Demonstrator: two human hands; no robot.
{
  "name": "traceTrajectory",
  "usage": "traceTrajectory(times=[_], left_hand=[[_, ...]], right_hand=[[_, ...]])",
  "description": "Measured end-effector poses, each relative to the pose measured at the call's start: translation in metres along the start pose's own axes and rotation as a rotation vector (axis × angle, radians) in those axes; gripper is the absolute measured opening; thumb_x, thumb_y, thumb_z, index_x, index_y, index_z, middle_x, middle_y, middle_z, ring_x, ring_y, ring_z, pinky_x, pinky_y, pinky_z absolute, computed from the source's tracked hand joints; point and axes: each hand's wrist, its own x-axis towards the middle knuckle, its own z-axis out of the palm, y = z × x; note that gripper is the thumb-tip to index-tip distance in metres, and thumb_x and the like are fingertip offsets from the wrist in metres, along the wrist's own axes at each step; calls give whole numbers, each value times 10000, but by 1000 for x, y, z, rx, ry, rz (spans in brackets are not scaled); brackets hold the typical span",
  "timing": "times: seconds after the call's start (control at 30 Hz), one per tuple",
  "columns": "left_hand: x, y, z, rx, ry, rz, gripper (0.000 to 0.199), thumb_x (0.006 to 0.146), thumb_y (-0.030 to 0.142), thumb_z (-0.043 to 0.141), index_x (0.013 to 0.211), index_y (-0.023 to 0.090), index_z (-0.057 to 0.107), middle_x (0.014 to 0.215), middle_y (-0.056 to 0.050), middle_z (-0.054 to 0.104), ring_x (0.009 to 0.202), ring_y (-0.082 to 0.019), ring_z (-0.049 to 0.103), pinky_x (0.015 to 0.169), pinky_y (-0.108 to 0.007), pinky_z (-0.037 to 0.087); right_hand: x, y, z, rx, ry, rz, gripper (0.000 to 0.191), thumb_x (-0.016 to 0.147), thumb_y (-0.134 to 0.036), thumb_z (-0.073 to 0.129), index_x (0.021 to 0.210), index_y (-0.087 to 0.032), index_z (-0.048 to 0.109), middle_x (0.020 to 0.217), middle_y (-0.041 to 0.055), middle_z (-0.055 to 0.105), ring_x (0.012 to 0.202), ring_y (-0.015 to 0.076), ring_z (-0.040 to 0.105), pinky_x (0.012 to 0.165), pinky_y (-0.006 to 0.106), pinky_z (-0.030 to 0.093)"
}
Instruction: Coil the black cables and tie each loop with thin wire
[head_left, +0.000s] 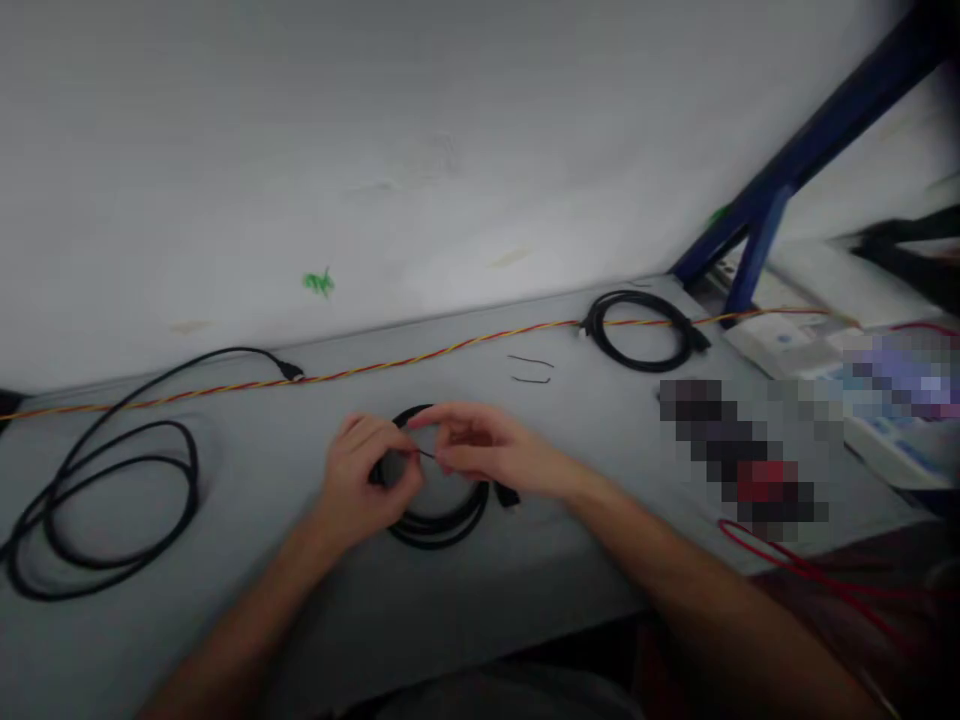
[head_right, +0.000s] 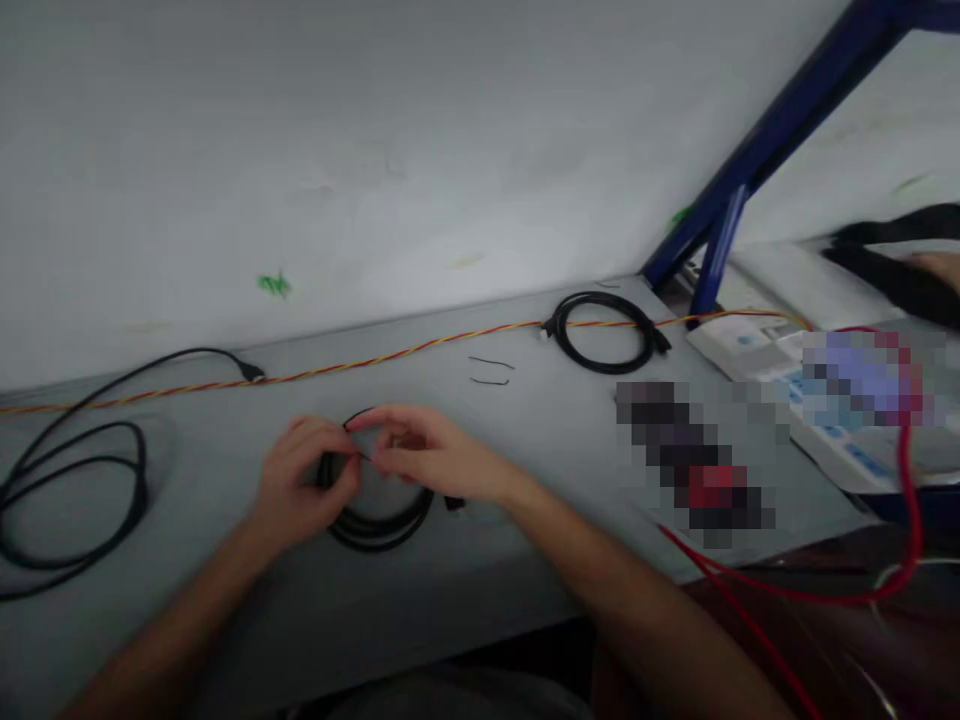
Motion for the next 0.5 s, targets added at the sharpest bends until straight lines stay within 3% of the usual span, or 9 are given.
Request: traceTrajectory(times=[0.1,0.2,0.4,0.5], left_hand=[[0,2,-1,-11,1,-8,104,841,118,638,851,216,605,803,-2,671,753,-173,638,789,-370,479],[0,6,-5,-119,-36,-99,78,880,142,610,852,214,605,806,-9,660,765,-175,627,773,-355,488],[-2,4,-16,-545,-335,-402,187,952,334,620,809,215,601,762,-11,592,728,-177,565,665,-320,471],[-2,0,-20,-646,-362,-465,302,953,422,613,743,212,561,693,-10,523,667,-172,502,599,-312,427]], right_hand=[[-2,-1,-3,-125,-26,-2,388,951,-382,703,1286,-196,644,756,-48,529,654,117,466,578,250,371],[-4,-4,-2,-232,22,1,375,960,-364,692,1292,-199,638,737,-54,518,632,117,450,566,253,363],[-9,-11,-1,-326,105,-21,328,922,-257,684,1244,-201,668,683,-71,501,596,112,467,547,246,372],[-9,-13,-1,-343,103,-21,321,919,-248,677,1236,-204,677,688,-63,533,608,116,486,566,246,402]])
